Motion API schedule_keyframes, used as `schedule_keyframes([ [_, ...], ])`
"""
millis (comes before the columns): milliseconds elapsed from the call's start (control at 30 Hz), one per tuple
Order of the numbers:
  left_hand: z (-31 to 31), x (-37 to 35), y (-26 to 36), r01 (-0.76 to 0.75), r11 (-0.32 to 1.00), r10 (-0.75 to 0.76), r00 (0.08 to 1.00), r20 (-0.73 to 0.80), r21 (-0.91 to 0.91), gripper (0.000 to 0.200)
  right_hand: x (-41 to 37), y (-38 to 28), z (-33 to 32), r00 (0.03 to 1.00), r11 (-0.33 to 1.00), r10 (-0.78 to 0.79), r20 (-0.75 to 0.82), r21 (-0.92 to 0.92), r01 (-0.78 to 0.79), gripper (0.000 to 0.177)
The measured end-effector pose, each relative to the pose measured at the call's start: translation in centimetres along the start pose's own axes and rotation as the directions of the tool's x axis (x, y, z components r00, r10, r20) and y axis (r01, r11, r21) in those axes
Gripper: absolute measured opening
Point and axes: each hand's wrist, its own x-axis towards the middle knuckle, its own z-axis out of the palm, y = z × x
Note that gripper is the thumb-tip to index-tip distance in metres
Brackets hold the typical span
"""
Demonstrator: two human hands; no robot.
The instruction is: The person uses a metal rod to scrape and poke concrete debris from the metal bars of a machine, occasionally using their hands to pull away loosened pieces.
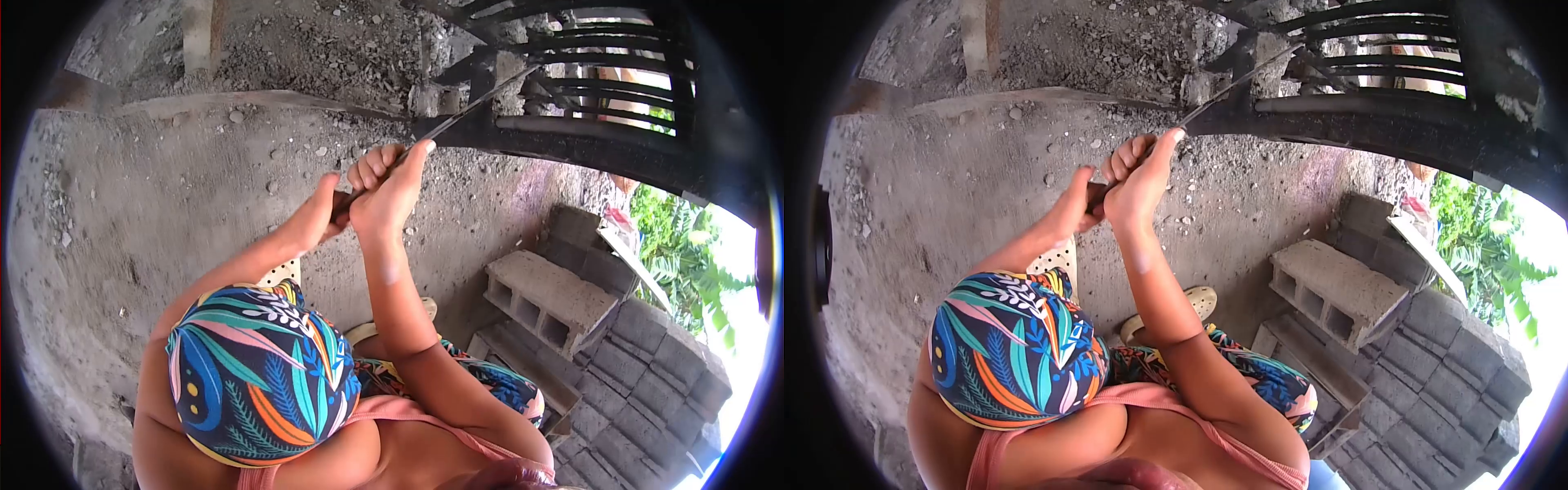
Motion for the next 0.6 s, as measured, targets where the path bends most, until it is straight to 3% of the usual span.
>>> schedule_keyframes([
  [33, -0.7, -0.1, 0.5, -0.042, 0.992, 0.038, 0.999, 0.036, 0.122, 0.060, 0.1, 0.0, 0.9, 0.998, 0.997, -0.046, -0.032, -0.062, 0.044, 0.052],
  [67, -1.1, -0.5, 1.5, -0.046, 0.990, 0.042, 0.999, 0.033, 0.131, 0.060, 0.2, 0.1, 1.4, 0.994, 0.989, -0.092, -0.061, -0.125, 0.084, 0.049],
  [133, -1.5, -2.1, 3.9, -0.070, 0.968, 0.034, 0.988, 0.149, 0.242, 0.065, -0.4, -0.9, 0.9, 0.997, 0.980, -0.074, 0.033, -0.182, 0.078, 0.042],
  [200, -0.6, -4.7, 6.8, -0.062, 0.960, 0.028, 0.991, 0.128, 0.273, 0.070, -1.3, -2.1, 1.7, 0.996, 0.933, -0.009, 0.086, -0.357, 0.039, 0.038],
  [233, -0.4, -5.8, 7.9, -0.093, 0.963, 0.057, 0.988, 0.147, 0.251, 0.072, -1.3, -2.3, 1.8, 0.993, 0.958, -0.027, 0.112, -0.281, 0.057, 0.034],
  [300, -0.1, -8.2, 9.7, -0.123, 0.966, 0.088, 0.983, 0.162, 0.228, 0.074, -1.5, -2.8, 2.3, 0.987, 0.947, -0.081, 0.142, -0.297, 0.121, 0.034],
  [367, 0.3, -10.1, 11.1, -0.302, 0.928, 0.285, 0.953, 0.103, 0.221, 0.078, -2.4, -3.7, 3.5, 0.970, 0.937, -0.128, 0.206, -0.294, 0.186, 0.034],
  [400, 0.6, -10.5, 11.2, -0.303, 0.926, 0.287, 0.952, 0.101, 0.223, 0.078, -2.6, -4.0, 3.5, 0.970, 0.938, -0.128, 0.209, -0.292, 0.187, 0.034],
  [467, 1.2, -11.0, 11.4, -0.566, 0.814, 0.557, 0.824, 0.103, 0.132, 0.080, -3.0, -4.8, 4.0, 0.956, 0.966, -0.061, 0.285, -0.224, 0.128, 0.034],
  [500, 0.2, -10.4, 10.7, -0.641, 0.754, 0.611, 0.764, 0.208, 0.141, 0.080, -3.4, -5.4, 4.4, 0.957, 0.958, -0.061, 0.283, -0.251, 0.136, 0.033],
  [533, 0.8, -10.1, 10.5, -0.648, 0.748, 0.617, 0.759, 0.208, 0.147, 0.080, -3.5, -5.6, 4.5, 0.954, 0.959, -0.063, 0.292, -0.247, 0.139, 0.033],
  [600, 2.6, -9.7, 10.6, -0.741, 0.657, 0.746, 0.666, 0.021, 0.140, 0.076, -3.6, -6.2, 5.2, 0.957, 0.986, -0.095, 0.275, -0.108, 0.129, 0.034],
])
